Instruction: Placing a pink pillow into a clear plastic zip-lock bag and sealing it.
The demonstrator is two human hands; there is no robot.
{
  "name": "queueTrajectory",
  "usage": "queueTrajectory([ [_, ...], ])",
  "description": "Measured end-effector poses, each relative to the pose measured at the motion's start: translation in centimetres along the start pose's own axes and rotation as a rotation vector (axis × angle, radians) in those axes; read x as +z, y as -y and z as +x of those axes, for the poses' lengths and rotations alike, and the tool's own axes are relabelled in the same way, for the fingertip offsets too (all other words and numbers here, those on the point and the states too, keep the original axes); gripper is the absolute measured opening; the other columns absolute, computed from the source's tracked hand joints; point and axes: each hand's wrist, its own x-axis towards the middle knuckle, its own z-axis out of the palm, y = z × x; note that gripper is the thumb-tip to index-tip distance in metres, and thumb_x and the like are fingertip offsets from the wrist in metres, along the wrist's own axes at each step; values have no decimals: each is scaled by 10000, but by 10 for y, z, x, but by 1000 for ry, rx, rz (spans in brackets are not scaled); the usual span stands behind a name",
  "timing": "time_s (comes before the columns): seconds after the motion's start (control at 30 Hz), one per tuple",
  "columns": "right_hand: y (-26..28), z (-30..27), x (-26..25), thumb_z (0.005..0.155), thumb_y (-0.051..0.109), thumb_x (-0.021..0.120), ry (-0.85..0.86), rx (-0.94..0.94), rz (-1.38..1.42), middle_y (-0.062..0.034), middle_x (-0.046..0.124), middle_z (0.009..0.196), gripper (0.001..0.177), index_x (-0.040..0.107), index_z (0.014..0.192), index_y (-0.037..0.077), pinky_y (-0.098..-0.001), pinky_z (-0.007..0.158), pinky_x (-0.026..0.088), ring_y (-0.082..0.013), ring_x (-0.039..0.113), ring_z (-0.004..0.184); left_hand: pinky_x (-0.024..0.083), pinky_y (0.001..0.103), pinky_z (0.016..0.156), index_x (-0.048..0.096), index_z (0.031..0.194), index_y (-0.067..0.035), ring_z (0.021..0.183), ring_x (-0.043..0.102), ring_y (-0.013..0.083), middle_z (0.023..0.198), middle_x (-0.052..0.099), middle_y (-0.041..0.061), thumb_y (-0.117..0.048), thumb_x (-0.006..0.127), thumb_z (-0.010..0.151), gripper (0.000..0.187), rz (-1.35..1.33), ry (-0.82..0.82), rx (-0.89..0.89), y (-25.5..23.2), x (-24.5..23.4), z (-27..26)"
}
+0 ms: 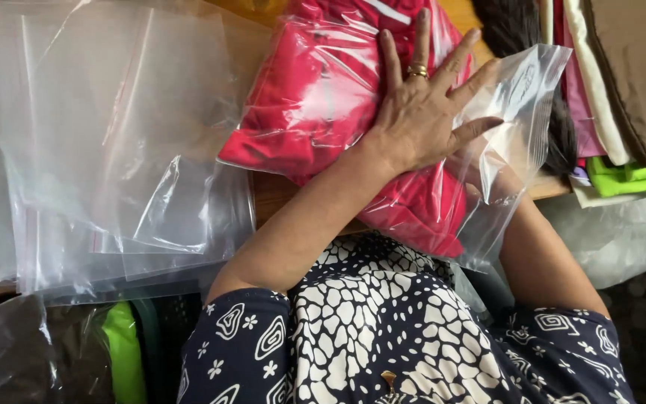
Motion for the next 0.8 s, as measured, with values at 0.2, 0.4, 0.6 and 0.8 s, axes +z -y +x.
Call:
queueTrajectory([
  [0.2,3,-13,-23,897,124,544,-30,-78,-242,-229,479,1254,463,441,1320,-32,-384,936,522,-310,541,1128,-75,725,1064,51,1542,-347,1347,-160,498,1517,-154,-15,-720,164,912,741,-19,39,-173,32,8,-3],
  [0.4,26,-35,-44,906,232,639,-754,331,179,-18,634,1213,468,534,1342,97,-168,955,541,-77,634,1108,-36,736,1089,-40,1554,-335,1371,-140,523,1507,-206,27,-769,90,908,789,45,44,-147,29,11,-7],
  [0.6,-1,-13,-47,1062,122,745,-767,219,-101,-238,421,1401,713,152,1452,190,-382,1052,510,-303,586,1222,-28,734,1097,-74,1545,-334,1393,-131,523,1520,-210,42,-765,77,932,766,46,51,-176,32,12,-8],
  [0.8,6,-46,-81,1041,156,622,-1088,86,-223,6,510,972,49,616,1062,113,-238,910,452,-107,501,930,-46,731,1086,27,1553,-371,1402,-116,495,1518,-172,-20,-778,171,931,757,-7,-32,-195,43,28,-11],
])
